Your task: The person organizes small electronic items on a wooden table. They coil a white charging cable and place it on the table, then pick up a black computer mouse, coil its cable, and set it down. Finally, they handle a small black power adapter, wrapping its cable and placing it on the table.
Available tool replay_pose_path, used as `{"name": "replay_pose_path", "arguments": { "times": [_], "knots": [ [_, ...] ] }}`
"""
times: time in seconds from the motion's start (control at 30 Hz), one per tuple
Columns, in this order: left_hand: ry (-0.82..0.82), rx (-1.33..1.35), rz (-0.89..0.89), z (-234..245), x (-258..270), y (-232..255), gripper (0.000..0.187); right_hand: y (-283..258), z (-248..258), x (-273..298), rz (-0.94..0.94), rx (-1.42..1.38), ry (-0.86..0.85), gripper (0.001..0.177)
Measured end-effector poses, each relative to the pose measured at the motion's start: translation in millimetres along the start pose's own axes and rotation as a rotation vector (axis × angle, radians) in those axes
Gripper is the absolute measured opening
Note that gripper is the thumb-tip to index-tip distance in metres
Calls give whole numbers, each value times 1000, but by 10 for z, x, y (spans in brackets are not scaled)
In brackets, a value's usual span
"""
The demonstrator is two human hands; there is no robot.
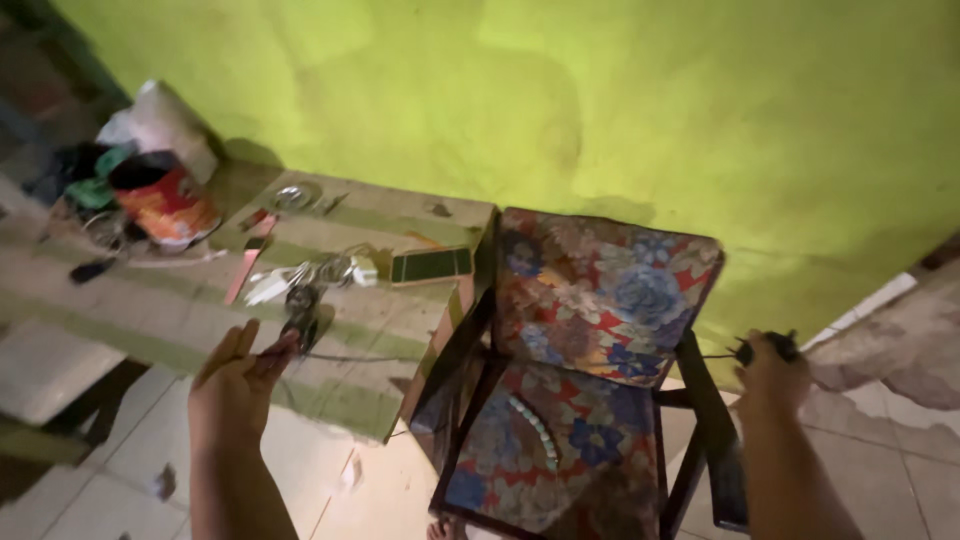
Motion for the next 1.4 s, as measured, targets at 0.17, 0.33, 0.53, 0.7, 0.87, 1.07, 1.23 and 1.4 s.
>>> {"name": "replay_pose_path", "arguments": {
  "times": [0.17, 0.33, 0.53, 0.7, 0.87, 1.07, 1.23, 1.4],
  "knots": [
    [-42, -684, 174, -468, -90, -463, 63, -294, -436, 678, -39, -271, -301, 23],
    [-461, -1446, -229, -1491, 997, -782, 55, -740, -743, 1814, 65, -90, -707, 22],
    [-848, -426, -298, -2606, 2121, -936, 46, -801, -767, 2506, 341, 227, -1061, 32],
    [-806, -404, 228, -2652, 2391, -1214, 34, -884, -561, 2430, 57, 181, -1043, 37],
    [-911, -315, 312, -2660, 2657, -1277, 34, -946, -349, 2313, 12, 160, -1111, 37],
    [-718, -558, 254, -2582, 2707, -1345, 25, -785, -210, 1949, -100, 194, -978, 34],
    [-577, -576, -47, -2647, 2743, -1288, 22, -795, -182, 1834, 171, 233, -998, 30],
    [-338, -757, -147, -2606, 2746, -1134, 21, -838, -189, 1976, 393, 416, -956, 33]
  ]
}}
Point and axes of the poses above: each hand's wrist, its own x-axis away from the middle knuckle, its own z-axis out of the back of the hand, y = z × x, the point moved 5 cm from there along -x, towards the middle knuckle, and after that the axes turned 12 degrees about y, right-handed, at the moved point
